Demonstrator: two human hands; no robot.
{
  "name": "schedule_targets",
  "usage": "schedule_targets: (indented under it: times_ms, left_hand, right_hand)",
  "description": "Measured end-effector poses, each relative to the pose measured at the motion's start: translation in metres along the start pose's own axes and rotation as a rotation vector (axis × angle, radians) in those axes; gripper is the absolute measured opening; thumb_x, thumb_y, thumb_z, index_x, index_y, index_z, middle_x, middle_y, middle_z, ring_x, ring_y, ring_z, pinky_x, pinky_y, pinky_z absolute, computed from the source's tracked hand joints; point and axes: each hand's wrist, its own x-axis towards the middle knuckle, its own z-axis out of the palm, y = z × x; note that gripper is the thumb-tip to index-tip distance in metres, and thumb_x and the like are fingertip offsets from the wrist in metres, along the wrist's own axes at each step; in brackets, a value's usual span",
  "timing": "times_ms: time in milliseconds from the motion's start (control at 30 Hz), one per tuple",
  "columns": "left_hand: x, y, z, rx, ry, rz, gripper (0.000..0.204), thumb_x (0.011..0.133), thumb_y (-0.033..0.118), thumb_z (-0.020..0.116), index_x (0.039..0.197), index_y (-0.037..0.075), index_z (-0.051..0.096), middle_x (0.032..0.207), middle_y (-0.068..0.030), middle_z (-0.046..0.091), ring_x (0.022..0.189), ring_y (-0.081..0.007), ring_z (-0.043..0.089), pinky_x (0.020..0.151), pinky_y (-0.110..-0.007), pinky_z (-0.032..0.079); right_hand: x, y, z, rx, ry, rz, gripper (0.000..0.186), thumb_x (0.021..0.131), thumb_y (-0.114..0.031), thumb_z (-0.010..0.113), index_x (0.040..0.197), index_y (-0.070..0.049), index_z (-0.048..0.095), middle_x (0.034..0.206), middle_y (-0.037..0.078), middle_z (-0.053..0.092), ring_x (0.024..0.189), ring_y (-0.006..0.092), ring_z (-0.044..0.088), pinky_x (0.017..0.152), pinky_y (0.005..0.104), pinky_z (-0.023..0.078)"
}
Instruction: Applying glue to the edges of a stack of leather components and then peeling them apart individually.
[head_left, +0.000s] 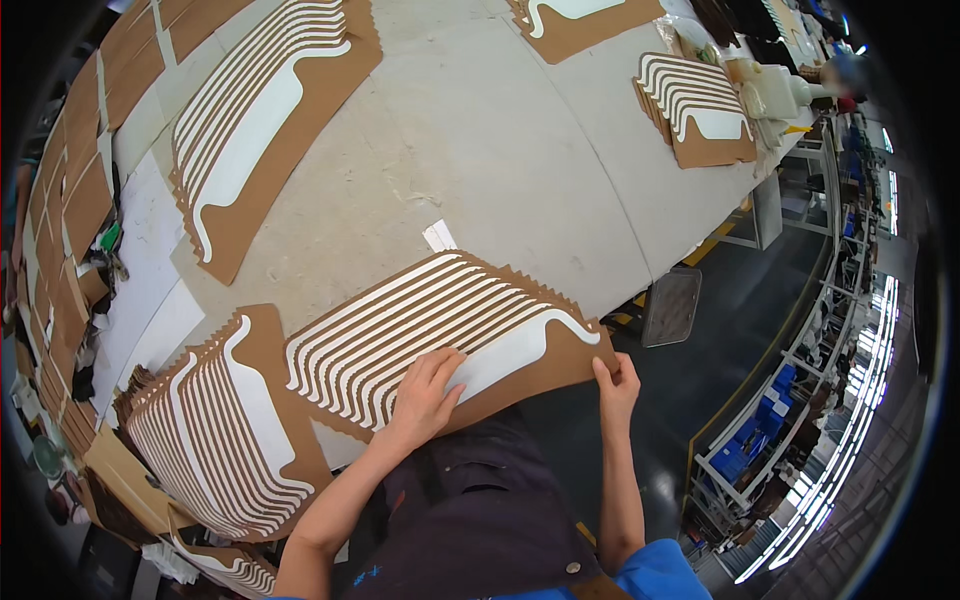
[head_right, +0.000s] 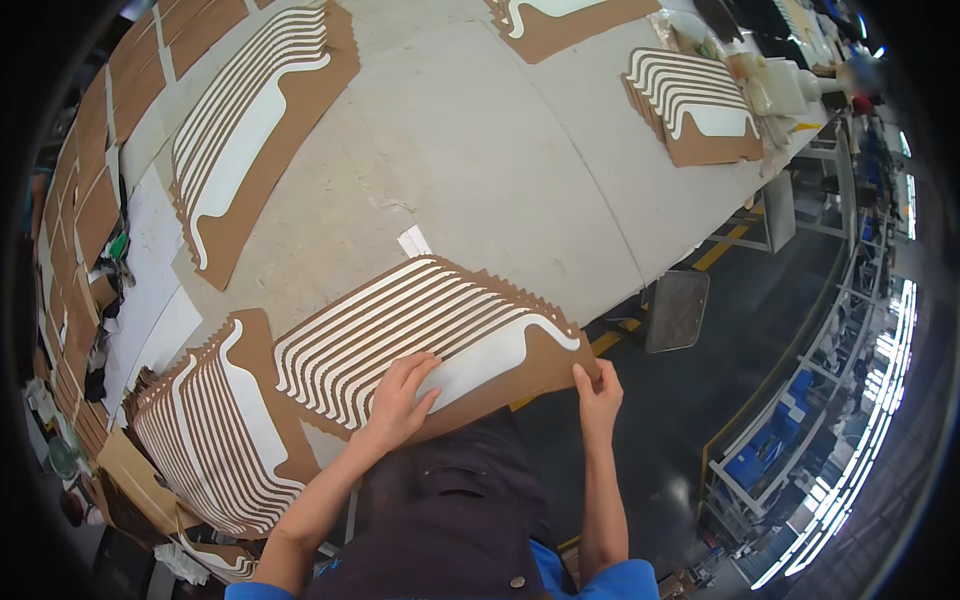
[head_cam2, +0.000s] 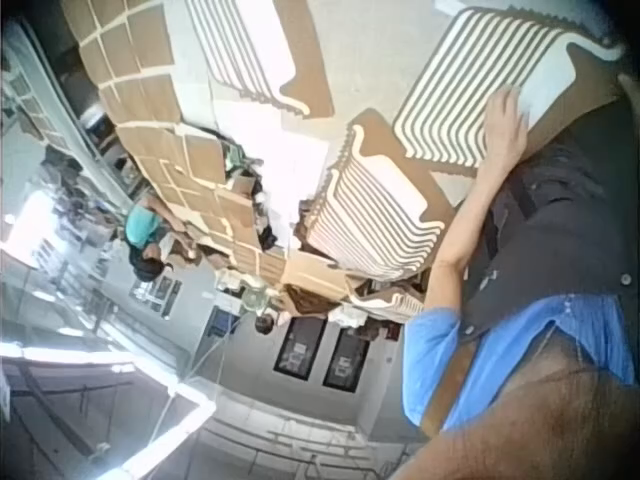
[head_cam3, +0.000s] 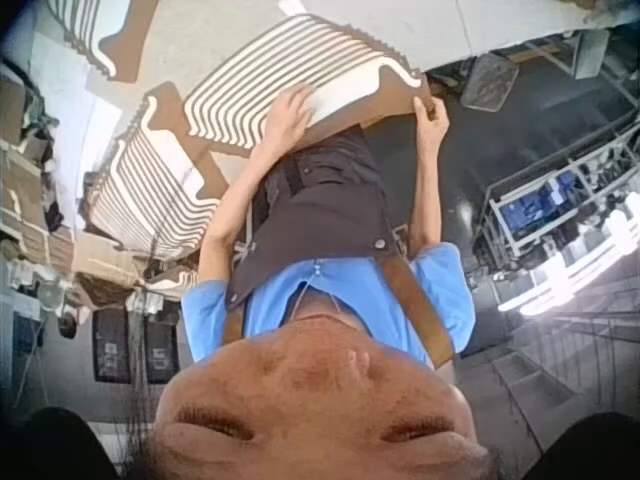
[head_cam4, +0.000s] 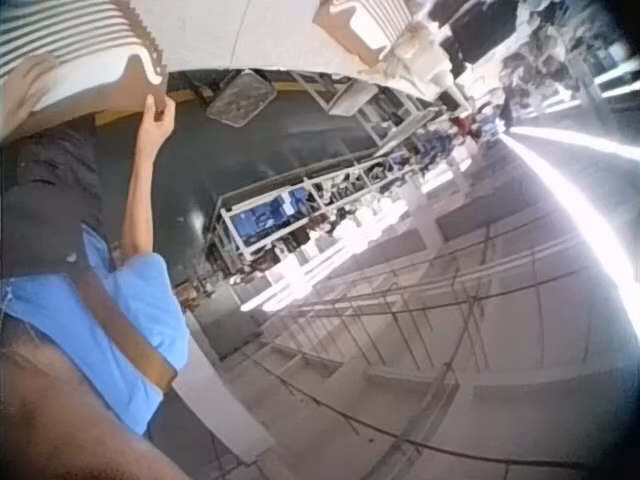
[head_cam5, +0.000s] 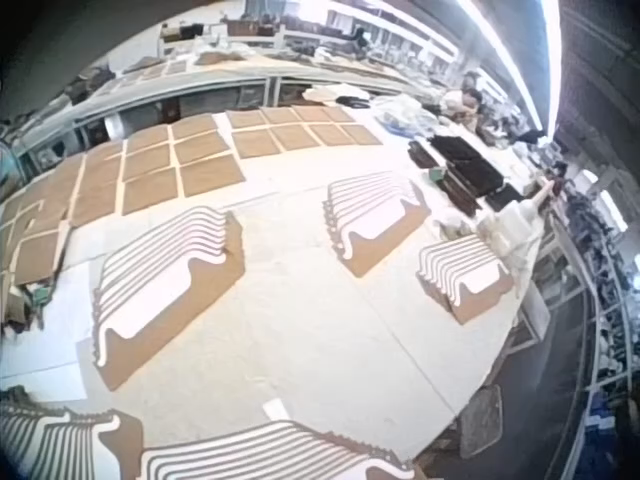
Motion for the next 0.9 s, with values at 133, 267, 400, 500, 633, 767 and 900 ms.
schedule_targets:
  times_ms: [133,267,400,500,633,767,900]
  left_hand:
    - [0.009,-0.004,-0.014,-0.046,-0.085,0.028,0.058,0.081,0.015,0.077,0.133,0.005,0.054,0.127,-0.0173,0.058,0.114,-0.0324,0.058,0.097,-0.041,0.047]
    - [0.004,-0.025,-0.034,-0.383,-0.404,-0.195,0.046,0.085,0.022,0.077,0.122,0.002,0.061,0.101,-0.0113,0.066,0.09,-0.0199,0.063,0.082,-0.034,0.05]
    - [-0.005,-0.04,-0.047,-0.533,-0.372,-0.503,0.029,0.092,0.025,0.072,0.098,-0.003,0.068,0.068,-0.001,0.049,0.065,-0.0064,0.04,0.057,-0.026,0.035]
    - [-0.014,-0.037,-0.059,-0.535,-0.241,-0.516,0.028,0.093,0.024,0.071,0.097,-0.004,0.067,0.069,0.0,0.051,0.066,-0.0064,0.042,0.058,-0.026,0.037]
    - [-0.007,-0.041,-0.102,-0.552,-0.104,-0.437,0.028,0.098,0.022,0.063,0.092,-0.005,0.064,0.073,0.0039,0.054,0.07,-0.0039,0.043,0.06,-0.024,0.038]
    - [0.01,-0.067,-0.134,-0.538,-0.053,-0.537,0.03,0.101,0.026,0.059,0.099,-0.003,0.069,0.077,0.0061,0.058,0.073,-0.0034,0.048,0.064,-0.023,0.042]
    - [0.032,-0.071,-0.139,-0.667,-0.061,-0.717,0.035,0.1,0.03,0.06,0.103,-0.002,0.072,0.086,0.0028,0.066,0.078,-0.0038,0.055,0.068,-0.023,0.046]
  right_hand:
    - [-0.061,-0.098,-0.036,-0.12,-0.243,-0.321,0.022,0.081,0.0,0.072,0.101,0.005,0.064,0.091,0.011,0.069,0.082,0.0147,0.066,0.075,0.0267,0.05]
    - [-0.064,-0.129,-0.046,0.063,-0.161,-0.458,0.021,0.075,0.005,0.074,0.093,0.003,0.063,0.093,0.012,0.07,0.087,0.0188,0.067,0.076,0.0283,0.051]
    - [-0.01,-0.108,-0.018,0.162,-0.007,-0.155,0.013,0.087,-0.004,0.072,0.093,0.001,0.063,0.088,0.003,0.066,0.08,0.0078,0.059,0.072,0.0235,0.046]
    - [0.031,-0.087,-0.001,0.164,-0.043,-0.154,0.01,0.093,-0.009,0.068,0.095,0.0,0.064,0.089,0.001,0.066,0.08,0.0051,0.058,0.072,0.0211,0.044]
    - [0.069,-0.115,0.039,0.177,-0.118,-0.242,0.012,0.095,-0.011,0.067,0.093,0.0,0.063,0.084,0.002,0.066,0.074,0.0067,0.06,0.067,0.0219,0.047]
    - [0.092,-0.148,0.085,0.221,-0.211,-0.317,0.013,0.096,-0.013,0.066,0.09,-0.001,0.062,0.079,0.003,0.066,0.068,0.0085,0.061,0.062,0.0236,0.05]
    - [0.12,-0.134,0.107,0.141,-0.231,-0.312,0.017,0.095,-0.014,0.067,0.089,0.0,0.063,0.077,0.002,0.064,0.066,0.0066,0.059,0.057,0.0233,0.05]
